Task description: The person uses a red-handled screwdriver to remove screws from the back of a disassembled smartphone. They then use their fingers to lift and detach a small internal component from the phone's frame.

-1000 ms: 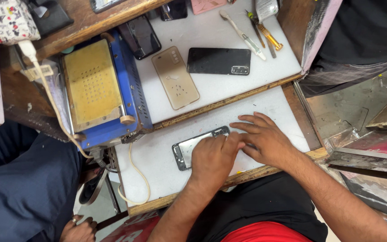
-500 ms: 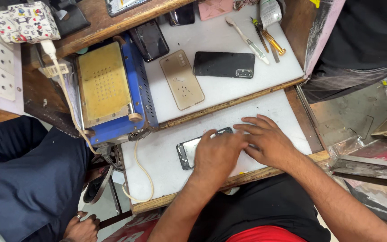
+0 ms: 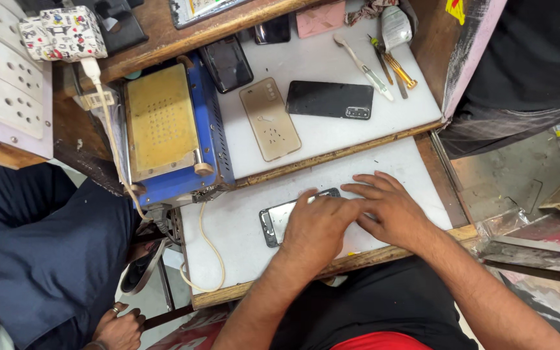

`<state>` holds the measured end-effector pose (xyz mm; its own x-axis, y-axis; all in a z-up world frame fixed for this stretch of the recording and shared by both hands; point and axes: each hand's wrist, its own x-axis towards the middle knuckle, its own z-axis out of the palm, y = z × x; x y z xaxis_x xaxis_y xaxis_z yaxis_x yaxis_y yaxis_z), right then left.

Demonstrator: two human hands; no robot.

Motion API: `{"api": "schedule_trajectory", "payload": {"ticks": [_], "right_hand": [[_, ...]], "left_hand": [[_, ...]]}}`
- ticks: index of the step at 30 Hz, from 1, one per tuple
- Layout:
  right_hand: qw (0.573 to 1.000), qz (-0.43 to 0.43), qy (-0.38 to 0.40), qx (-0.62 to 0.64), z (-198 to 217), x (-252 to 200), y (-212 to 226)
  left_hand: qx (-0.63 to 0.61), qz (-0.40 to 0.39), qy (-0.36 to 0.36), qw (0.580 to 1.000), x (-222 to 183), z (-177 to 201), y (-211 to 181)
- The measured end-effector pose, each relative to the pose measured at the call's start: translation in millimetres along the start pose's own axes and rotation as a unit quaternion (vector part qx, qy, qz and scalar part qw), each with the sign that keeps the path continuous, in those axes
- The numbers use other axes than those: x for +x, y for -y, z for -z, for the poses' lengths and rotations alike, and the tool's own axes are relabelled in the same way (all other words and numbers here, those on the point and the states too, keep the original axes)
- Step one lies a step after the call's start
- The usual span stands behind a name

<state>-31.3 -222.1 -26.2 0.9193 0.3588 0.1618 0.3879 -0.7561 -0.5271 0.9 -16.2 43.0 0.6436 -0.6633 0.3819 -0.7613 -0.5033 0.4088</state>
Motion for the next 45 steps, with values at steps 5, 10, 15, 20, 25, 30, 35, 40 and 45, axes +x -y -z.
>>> {"api": "schedule_trajectory", "payload": {"ticks": [5,10,15,20,25,30,35,40,45], "right_hand": [[1.000,0.006,0.000,-0.012,1.9,5.9,-0.9],[0.999,0.014,-0.030,0.000,-0.2,0.0,1.0],[0.999,0.011,-0.048,0.020,-0.6,-3.3,-2.2],[0.997,0.032,-0.068,0.001,-0.8,1.7,-4.4],[0.998,0.015,-0.067,-0.009,-0.6,-2.6,3.4],[0.996,0.043,-0.059,-0.050,8.8,5.9,15.1],[0.986,0.081,0.042,-0.137,16.8,18.9,28.8],[0.940,0.082,0.178,-0.279,19.7,32.9,48.4],[0.911,0.093,0.213,-0.340,17.6,40.4,59.6]], "left_hand": [[-0.025,0.006,0.026,0.999,2.4,1.7,3.2],[0.042,0.110,0.100,0.988,-0.1,2.4,-0.4],[-0.036,-0.006,-0.010,0.999,-0.9,-2.0,0.9],[-0.029,0.037,0.012,0.999,-1.7,-4.9,9.9],[-0.051,0.035,-0.041,0.997,-16.0,-14.5,17.5],[-0.073,0.104,-0.159,0.979,-37.3,-28.6,37.9],[-0.166,0.241,-0.171,0.941,-63.2,-33.2,67.5],[-0.170,0.271,-0.285,0.904,-82.9,-25.3,82.7],[-0.215,0.284,-0.312,0.881,-89.7,-28.4,84.8]]}}
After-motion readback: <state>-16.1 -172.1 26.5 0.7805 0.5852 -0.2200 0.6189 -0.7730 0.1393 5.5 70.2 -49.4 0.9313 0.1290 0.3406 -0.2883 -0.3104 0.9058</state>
